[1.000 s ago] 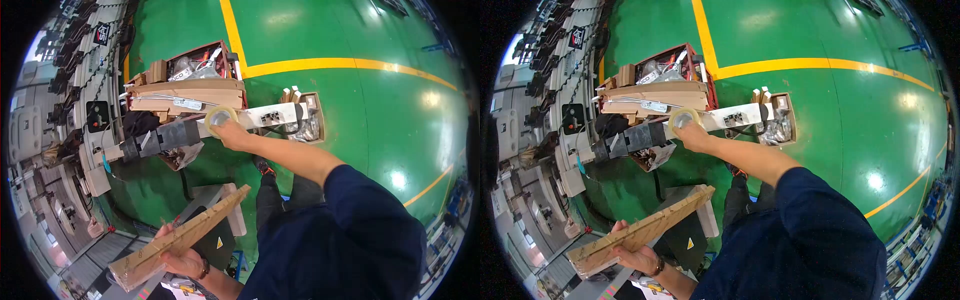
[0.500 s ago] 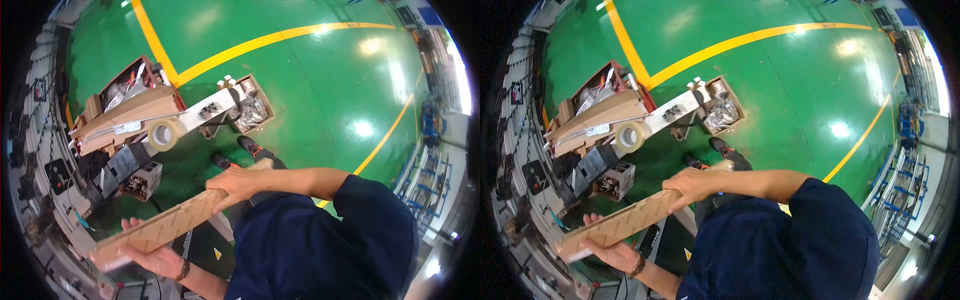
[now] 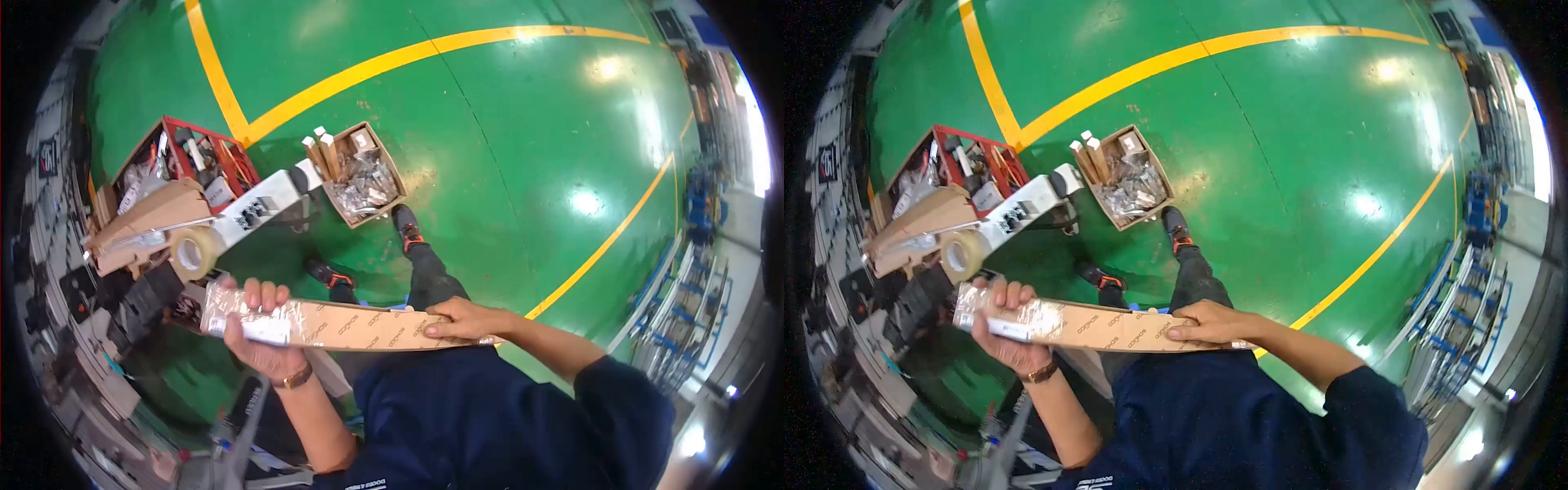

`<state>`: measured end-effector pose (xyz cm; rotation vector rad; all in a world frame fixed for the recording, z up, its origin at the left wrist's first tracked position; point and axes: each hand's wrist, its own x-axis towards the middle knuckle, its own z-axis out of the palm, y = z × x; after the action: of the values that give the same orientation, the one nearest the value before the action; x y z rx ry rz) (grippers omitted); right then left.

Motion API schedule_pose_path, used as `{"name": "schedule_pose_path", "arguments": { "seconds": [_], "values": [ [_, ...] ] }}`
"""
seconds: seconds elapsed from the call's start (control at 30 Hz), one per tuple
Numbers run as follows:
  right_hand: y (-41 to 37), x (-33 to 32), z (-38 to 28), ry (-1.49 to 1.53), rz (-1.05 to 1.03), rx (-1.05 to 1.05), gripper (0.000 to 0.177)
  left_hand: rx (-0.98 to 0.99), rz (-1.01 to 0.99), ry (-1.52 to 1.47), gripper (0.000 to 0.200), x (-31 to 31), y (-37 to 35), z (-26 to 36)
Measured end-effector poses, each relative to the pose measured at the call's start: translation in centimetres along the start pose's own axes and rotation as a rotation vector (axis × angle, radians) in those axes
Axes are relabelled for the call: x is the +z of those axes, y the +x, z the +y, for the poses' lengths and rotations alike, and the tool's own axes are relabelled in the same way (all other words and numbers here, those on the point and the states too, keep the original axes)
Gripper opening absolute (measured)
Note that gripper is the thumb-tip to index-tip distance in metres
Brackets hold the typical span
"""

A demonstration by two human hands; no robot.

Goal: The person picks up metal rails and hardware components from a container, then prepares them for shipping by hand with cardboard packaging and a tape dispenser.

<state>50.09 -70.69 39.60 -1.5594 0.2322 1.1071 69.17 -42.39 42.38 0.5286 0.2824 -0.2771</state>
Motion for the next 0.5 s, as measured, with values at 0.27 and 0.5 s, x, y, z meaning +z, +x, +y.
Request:
{"name": "schedule_pose_path", "arguments": {
  "seconds": [0.27,0.5],
  "values": [
    [-9.4,-8.1,10.5,0.162,0.409,0.181,0.066,-0.202,0.193,0.701,0.078,1.1,-1.2,-18.4],
    [-8.2,-17.8,12.3,0.036,0.761,0.285,0.064,-0.441,0.167,0.836,0.055,-4.6,-5.7,-21.1]
  ]
}}
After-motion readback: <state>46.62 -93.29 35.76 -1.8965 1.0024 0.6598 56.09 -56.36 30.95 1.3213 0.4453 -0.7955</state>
